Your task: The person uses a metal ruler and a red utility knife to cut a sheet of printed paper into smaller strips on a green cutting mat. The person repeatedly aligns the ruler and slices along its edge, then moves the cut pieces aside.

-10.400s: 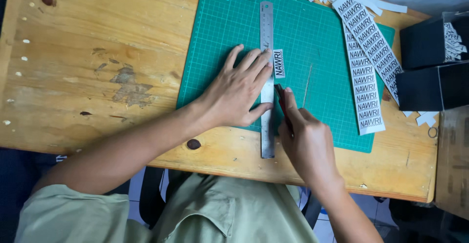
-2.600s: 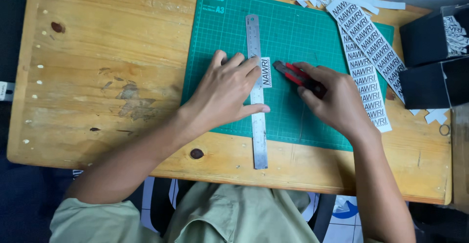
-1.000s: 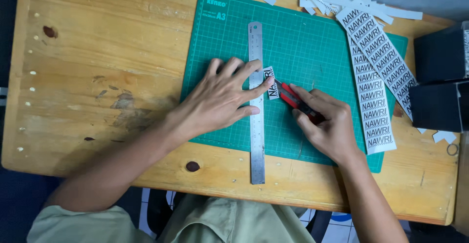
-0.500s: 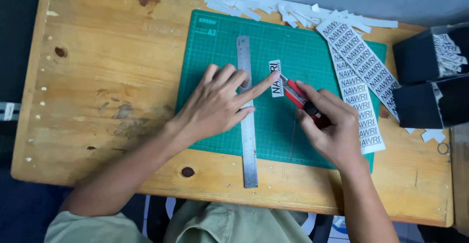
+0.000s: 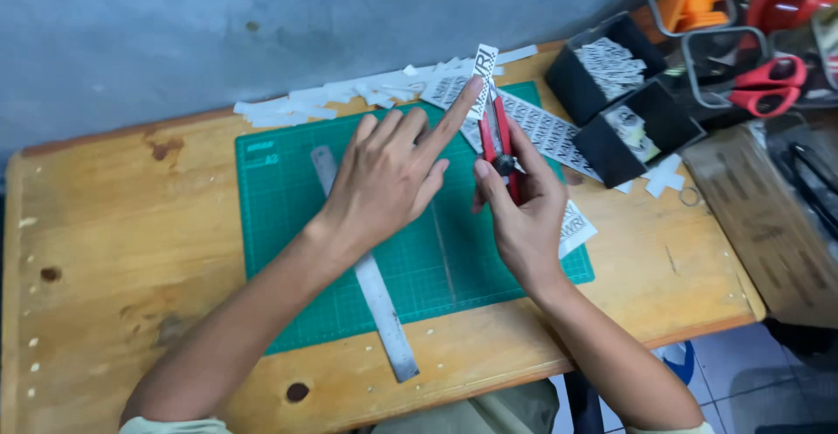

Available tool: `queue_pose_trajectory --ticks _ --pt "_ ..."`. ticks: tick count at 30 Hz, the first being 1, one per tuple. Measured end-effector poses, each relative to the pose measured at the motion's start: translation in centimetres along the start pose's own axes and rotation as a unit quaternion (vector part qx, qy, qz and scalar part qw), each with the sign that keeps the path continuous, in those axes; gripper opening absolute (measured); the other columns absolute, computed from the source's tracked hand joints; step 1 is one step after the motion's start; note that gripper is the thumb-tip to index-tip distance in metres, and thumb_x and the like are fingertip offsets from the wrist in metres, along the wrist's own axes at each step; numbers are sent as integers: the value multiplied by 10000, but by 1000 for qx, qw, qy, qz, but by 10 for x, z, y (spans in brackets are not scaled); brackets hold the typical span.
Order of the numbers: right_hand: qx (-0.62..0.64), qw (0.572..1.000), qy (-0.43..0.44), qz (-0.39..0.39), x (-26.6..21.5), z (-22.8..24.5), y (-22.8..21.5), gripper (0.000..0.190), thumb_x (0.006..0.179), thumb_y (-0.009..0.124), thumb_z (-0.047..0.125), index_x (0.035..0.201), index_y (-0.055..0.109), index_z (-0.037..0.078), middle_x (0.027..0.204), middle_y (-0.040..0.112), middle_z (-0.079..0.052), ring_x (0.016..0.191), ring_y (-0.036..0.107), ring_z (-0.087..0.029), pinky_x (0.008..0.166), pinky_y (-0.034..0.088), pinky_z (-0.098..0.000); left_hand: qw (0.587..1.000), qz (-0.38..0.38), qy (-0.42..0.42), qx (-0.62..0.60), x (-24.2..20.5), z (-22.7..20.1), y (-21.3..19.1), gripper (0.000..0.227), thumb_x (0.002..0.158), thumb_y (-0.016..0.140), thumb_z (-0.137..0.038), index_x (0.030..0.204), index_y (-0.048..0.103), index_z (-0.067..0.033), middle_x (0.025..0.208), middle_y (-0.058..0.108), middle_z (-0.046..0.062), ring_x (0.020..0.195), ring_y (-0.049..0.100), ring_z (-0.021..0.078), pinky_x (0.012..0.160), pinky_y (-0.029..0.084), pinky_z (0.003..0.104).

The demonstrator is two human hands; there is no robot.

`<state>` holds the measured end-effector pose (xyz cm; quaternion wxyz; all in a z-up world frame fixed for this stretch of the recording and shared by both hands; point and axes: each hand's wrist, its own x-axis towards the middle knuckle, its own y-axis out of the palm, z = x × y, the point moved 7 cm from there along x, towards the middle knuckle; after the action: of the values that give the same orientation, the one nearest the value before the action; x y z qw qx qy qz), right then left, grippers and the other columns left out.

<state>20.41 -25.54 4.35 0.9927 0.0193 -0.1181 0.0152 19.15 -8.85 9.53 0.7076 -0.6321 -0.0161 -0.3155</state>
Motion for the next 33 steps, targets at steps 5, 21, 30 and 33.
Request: queue_pose_trajectory --ticks 5,21,30,33 --pt "191 978 33 -77 20 -20 -22 753 1114 703 76 1785 363 44 1267 674 -151 755 666 -199 654 614 -308 997 -21 68 33 75 -36 32 900 1086 758 -306 1861 304 -255 1052 717 25 873 676 266 779 477 422" --pt "376 902 132 -166 43 -38 -61 663 1100 606 -33 1732 421 34 1272 664 -185 762 578 -157 477 427 -226 988 55 107 -94 185 -70 155 924 937 711 -109 1789 393 -275 1414 778 162 746 802 365 778 572 530" --pt "170 962 203 69 25 -17 -8 705 1097 641 74 1771 437 99 1142 723 -131 545 570 -165 351 381 -262 994 38 34 -96 54 1 54 791 1077 774 -274 1793 463 -149 1126 698 62 949 715 325 807 480 471" --pt "72 953 211 205 6 -19 21 633 1089 688 163 1687 535 27 936 791 -113 466 566 -116 397 405 -230 986 44 -89 -131 -22 22 38 989 1059 863 -385 1834 322 -96 1376 691 76 1252 617 338 952 455 477"
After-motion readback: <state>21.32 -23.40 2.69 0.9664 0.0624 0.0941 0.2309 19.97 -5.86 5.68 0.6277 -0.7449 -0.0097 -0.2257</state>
